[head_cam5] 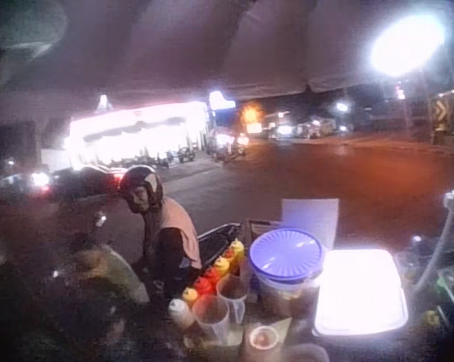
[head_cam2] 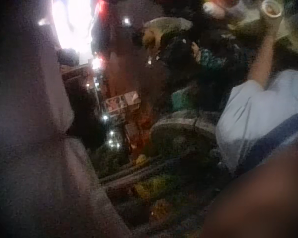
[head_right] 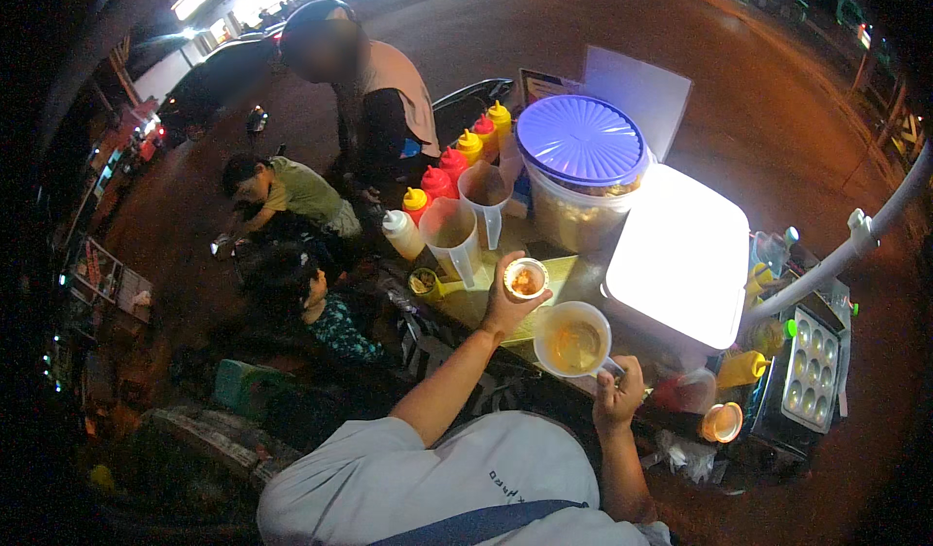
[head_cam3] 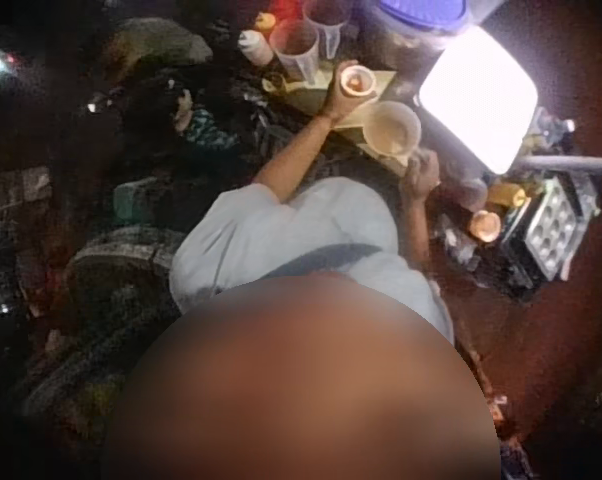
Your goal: The person prepares small round snacks on a street cart at night. They pour batter into a multi-cup mold, flip and remove cooked items, then add sauce and toppings into a cup before handing it to a customer.
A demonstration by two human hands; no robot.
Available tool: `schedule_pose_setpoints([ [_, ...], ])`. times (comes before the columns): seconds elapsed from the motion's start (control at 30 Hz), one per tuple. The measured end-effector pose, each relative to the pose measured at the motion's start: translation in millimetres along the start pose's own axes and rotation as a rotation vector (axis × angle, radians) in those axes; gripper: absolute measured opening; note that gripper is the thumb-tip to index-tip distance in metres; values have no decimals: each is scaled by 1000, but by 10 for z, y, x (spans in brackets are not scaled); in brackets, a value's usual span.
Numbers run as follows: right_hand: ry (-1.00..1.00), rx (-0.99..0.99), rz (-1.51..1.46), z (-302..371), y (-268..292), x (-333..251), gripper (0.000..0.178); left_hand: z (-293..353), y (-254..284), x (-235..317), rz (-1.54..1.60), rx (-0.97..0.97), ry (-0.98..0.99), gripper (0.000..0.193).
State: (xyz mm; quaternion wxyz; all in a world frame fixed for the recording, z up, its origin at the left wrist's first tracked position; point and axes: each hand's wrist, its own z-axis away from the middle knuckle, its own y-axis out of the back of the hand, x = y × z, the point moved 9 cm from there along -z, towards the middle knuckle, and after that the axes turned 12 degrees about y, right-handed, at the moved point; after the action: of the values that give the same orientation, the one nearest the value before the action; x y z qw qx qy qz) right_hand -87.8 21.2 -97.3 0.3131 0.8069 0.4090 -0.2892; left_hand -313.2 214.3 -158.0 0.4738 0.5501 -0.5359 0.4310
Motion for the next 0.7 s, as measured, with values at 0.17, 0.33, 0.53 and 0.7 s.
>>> schedule_pose_setpoints([
  [0.17, -26, -143, 8, 7, -123, -23, 35, -22, 26, -69, 68, -2, 27, 90],
  [0.33, -11, -252, 10, 39, -223, -64, 31, -27, 45, -61, 23, 10, 16, 91],
  [0.53, 31, -182, 15, 10, -150, -59, 30, -6, 61, -17, 21, -7, 33, 90],
  [0.7, 52, -131, 39, -16, -101, -76, 28, -3, 44, 31, 49, -29, 44, 89],
])
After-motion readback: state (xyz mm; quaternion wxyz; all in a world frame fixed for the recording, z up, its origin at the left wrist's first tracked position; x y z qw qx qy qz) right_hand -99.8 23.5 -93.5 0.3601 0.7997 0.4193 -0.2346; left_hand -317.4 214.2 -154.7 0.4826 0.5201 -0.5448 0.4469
